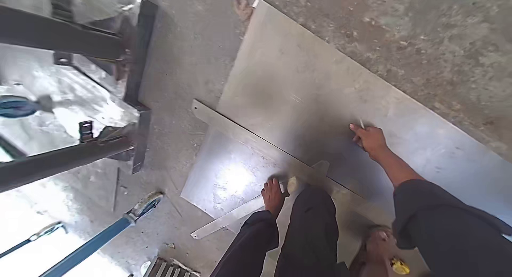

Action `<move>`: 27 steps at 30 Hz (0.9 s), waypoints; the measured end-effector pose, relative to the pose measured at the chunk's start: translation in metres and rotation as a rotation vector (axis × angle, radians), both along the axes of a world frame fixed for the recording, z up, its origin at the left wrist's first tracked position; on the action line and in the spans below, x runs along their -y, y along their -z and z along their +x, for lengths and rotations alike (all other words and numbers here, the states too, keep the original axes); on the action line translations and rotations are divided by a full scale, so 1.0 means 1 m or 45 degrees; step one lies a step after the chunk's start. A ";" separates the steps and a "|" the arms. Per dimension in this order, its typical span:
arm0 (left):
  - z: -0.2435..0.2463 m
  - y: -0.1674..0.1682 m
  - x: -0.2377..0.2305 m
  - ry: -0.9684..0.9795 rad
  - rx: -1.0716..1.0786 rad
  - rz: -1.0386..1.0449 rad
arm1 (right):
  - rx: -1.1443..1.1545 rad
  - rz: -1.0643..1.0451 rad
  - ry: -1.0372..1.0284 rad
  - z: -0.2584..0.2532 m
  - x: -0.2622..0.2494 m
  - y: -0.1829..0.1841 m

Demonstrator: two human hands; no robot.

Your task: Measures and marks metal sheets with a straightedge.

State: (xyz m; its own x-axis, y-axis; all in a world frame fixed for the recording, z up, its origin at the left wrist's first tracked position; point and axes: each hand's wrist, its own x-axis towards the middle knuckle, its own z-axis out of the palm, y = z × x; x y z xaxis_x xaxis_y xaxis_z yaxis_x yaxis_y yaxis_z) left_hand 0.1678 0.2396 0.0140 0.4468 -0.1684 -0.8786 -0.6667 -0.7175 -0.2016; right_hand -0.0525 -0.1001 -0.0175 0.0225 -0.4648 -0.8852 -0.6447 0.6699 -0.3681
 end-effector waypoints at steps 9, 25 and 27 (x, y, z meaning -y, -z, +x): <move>-0.013 0.004 -0.004 0.194 0.009 -0.193 | 0.229 0.010 -0.150 -0.028 0.003 -0.011; -0.031 0.010 0.015 0.609 0.128 0.158 | -0.805 0.484 0.268 -0.496 -0.398 -0.104; -0.043 0.001 0.036 0.670 0.165 0.215 | -0.737 0.544 0.253 -0.450 -0.410 -0.123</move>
State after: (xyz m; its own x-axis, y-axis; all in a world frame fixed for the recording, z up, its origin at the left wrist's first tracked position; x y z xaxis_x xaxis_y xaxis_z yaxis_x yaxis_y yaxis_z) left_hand 0.1251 0.2034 0.0134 0.4465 -0.2594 -0.8564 -0.8880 -0.2460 -0.3885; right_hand -0.5026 0.3103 0.1059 -0.5506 -0.0244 -0.8344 -0.5082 0.8028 0.3119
